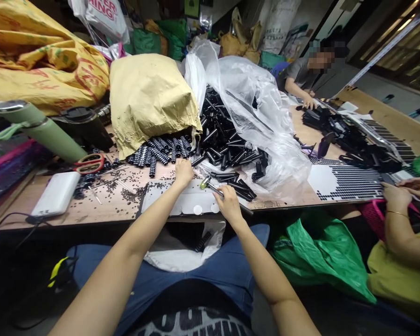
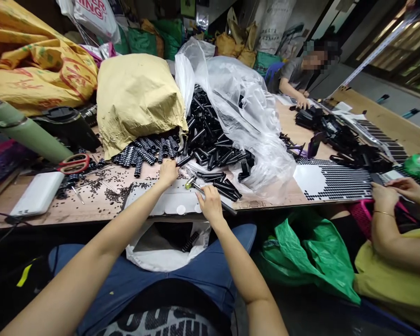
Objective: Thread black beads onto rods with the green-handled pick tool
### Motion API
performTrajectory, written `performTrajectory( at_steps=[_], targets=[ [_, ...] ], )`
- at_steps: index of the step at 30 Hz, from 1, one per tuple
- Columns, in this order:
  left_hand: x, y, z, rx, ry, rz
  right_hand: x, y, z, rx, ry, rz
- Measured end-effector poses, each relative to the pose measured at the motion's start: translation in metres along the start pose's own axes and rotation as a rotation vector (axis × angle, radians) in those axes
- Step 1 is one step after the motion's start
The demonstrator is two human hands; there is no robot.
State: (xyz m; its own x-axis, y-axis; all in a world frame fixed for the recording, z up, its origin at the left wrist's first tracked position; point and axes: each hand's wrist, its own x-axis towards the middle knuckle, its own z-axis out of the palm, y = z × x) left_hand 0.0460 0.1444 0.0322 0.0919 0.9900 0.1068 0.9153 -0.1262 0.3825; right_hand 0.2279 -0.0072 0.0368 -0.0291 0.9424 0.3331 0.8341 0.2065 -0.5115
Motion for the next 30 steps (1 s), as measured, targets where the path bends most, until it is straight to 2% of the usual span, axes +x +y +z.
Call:
performTrajectory(
  at_steps=[2,4,6,8,11,15,17,19,21,23,25,27,28,30],
  targets=[
    [-0.016,-0.003,0.004,-0.081,0.025,-0.008,-0.001,-0.005,0.002,0.236,0.025,0.081],
    [-0.045,-0.003,0.004,-0.242,0.098,0.048,0.000,-0.013,0.003,0.538,-0.017,0.249],
    [-0.079,0.000,0.001,-0.418,0.202,0.171,0.003,-0.024,0.005,0.876,-0.158,0.420],
    [-0.110,0.005,-0.003,-0.513,0.297,0.278,0.008,-0.038,0.006,1.119,-0.317,0.530],
    [-0.143,0.008,-0.007,-0.500,0.383,0.310,0.013,-0.061,0.008,1.247,-0.460,0.627],
    [-0.162,-0.004,-0.007,-0.403,0.425,0.323,0.015,-0.079,0.012,1.288,-0.628,0.664],
    [-0.158,-0.018,-0.012,-0.367,0.410,0.348,0.016,-0.080,0.016,1.218,-0.611,0.625],
    [-0.139,-0.037,-0.021,-0.346,0.424,0.258,0.018,-0.079,0.023,1.006,-0.489,0.532],
    [-0.104,-0.059,-0.033,-0.318,0.474,0.017,0.020,-0.078,0.031,0.654,-0.341,0.379],
    [-0.063,-0.081,-0.045,-0.230,0.466,-0.215,0.021,-0.080,0.040,0.301,-0.277,0.210],
    [-0.028,-0.097,-0.051,-0.161,0.278,-0.321,0.021,-0.082,0.050,0.061,-0.310,0.095],
    [-0.009,-0.107,-0.052,-0.146,0.114,-0.344,0.019,-0.085,0.057,-0.073,-0.381,0.042],
    [-0.007,-0.109,-0.050,-0.169,0.079,-0.333,0.017,-0.085,0.059,-0.120,-0.402,0.036],
    [-0.014,-0.111,-0.045,-0.303,0.100,-0.291,0.013,-0.086,0.060,-0.184,-0.413,0.039]
  ],
)
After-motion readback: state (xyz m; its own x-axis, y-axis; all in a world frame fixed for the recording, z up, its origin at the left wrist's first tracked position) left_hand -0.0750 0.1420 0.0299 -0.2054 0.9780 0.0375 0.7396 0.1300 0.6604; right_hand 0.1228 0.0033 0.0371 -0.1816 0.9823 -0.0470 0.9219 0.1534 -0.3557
